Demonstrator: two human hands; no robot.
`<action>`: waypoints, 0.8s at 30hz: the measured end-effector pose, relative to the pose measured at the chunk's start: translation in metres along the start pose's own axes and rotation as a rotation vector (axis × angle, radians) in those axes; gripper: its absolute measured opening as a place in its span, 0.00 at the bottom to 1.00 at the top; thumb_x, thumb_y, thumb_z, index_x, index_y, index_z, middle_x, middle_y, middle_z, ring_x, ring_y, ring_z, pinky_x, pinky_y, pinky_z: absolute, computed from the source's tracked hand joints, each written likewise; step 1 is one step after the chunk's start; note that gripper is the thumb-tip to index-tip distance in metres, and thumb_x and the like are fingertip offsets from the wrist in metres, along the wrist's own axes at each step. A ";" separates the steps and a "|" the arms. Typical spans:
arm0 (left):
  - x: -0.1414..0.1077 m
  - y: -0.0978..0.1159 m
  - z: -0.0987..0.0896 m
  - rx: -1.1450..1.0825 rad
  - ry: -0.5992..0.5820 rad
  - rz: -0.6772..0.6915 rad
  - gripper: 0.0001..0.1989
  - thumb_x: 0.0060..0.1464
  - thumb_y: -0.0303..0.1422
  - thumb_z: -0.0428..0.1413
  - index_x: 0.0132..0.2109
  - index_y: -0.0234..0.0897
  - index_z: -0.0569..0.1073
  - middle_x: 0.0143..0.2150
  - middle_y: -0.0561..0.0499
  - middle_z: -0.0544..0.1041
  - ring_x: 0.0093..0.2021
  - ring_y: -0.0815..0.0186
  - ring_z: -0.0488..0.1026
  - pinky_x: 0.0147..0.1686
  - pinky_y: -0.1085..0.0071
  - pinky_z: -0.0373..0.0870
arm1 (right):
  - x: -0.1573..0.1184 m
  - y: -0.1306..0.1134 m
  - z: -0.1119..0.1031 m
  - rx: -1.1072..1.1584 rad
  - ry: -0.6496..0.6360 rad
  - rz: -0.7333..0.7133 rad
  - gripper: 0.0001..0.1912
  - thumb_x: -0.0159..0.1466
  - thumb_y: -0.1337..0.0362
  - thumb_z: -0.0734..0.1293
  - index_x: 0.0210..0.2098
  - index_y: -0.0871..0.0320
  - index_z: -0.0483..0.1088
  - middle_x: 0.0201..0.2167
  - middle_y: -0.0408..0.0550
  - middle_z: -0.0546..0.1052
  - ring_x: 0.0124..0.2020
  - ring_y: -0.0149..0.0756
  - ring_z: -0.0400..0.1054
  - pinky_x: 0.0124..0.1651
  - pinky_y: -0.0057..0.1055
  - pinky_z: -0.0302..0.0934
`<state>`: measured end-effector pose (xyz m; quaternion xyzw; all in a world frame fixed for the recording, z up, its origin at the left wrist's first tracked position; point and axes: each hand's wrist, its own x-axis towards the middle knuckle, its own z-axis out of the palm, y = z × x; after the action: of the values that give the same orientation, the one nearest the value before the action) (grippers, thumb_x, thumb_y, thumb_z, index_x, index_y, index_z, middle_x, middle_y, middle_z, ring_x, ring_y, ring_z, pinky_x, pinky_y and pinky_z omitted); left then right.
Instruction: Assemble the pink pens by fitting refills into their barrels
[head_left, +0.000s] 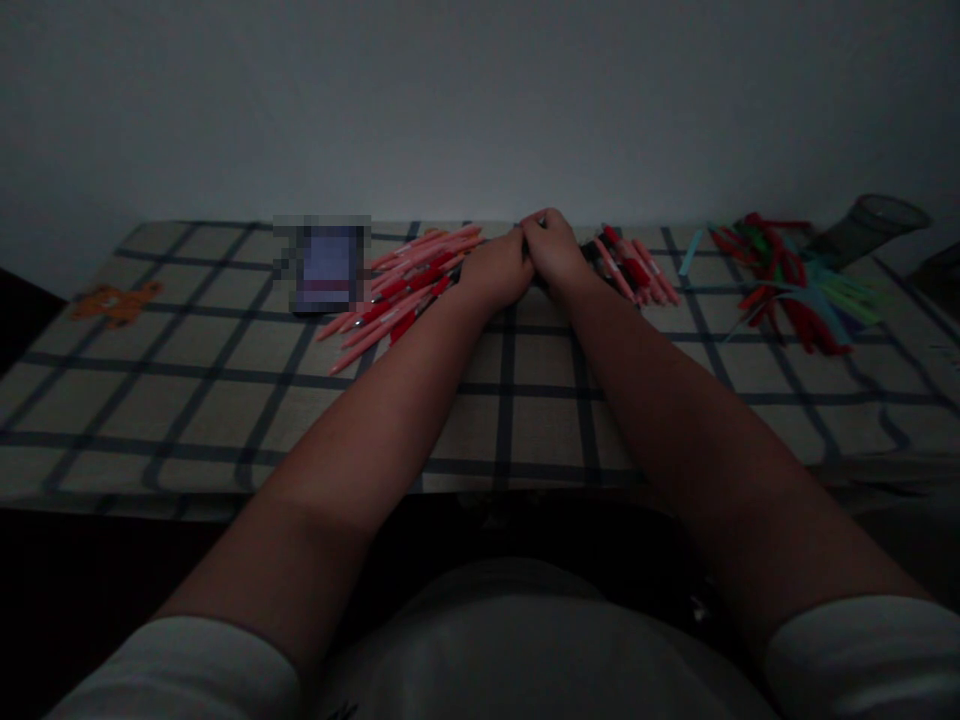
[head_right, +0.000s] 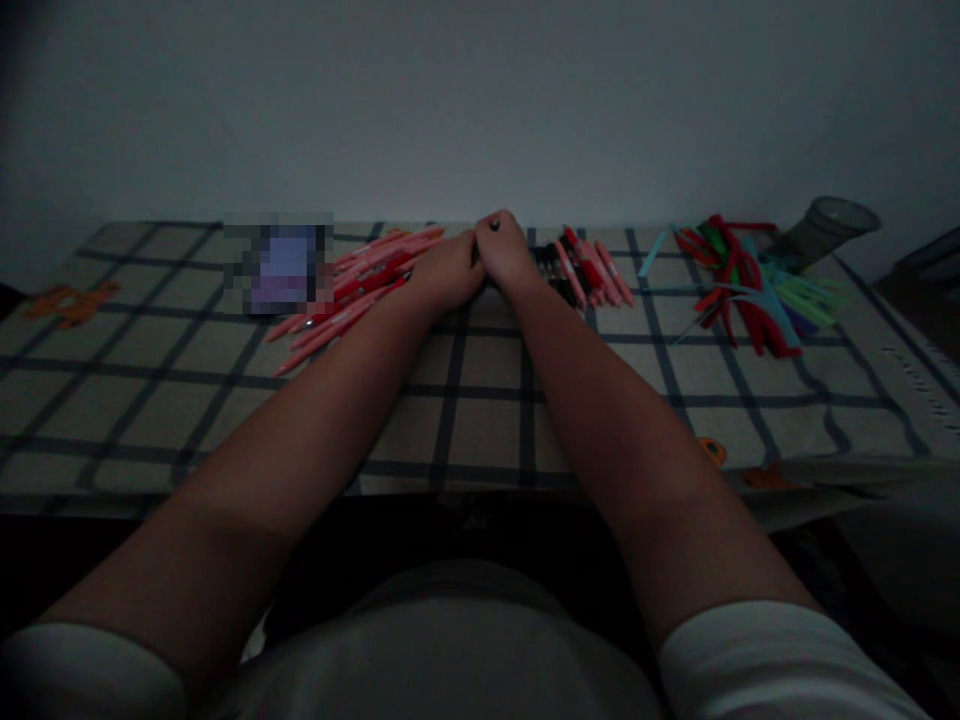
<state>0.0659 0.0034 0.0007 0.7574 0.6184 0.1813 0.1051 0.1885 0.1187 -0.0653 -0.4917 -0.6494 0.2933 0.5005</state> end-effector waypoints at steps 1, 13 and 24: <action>0.000 0.000 0.000 -0.003 0.002 0.000 0.27 0.76 0.41 0.43 0.73 0.37 0.71 0.67 0.36 0.80 0.66 0.49 0.77 0.68 0.56 0.69 | 0.000 0.000 0.000 -0.002 -0.002 -0.001 0.05 0.72 0.61 0.63 0.38 0.52 0.67 0.37 0.42 0.72 0.54 0.43 0.74 0.69 0.50 0.63; 0.004 -0.003 0.002 -0.014 -0.008 0.008 0.27 0.76 0.41 0.45 0.74 0.39 0.70 0.68 0.36 0.79 0.67 0.47 0.76 0.68 0.53 0.70 | -0.001 -0.001 0.001 0.034 0.015 0.020 0.05 0.71 0.59 0.64 0.38 0.50 0.65 0.38 0.43 0.73 0.51 0.41 0.73 0.69 0.51 0.64; 0.003 -0.002 0.001 0.000 -0.028 0.004 0.29 0.76 0.41 0.45 0.77 0.37 0.67 0.70 0.36 0.78 0.70 0.48 0.74 0.70 0.55 0.68 | 0.001 -0.001 0.004 0.026 -0.003 0.020 0.05 0.72 0.61 0.63 0.38 0.51 0.66 0.38 0.44 0.72 0.56 0.44 0.73 0.70 0.51 0.61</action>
<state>0.0649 0.0072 -0.0001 0.7612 0.6152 0.1708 0.1136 0.1840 0.1201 -0.0659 -0.4912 -0.6413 0.3077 0.5027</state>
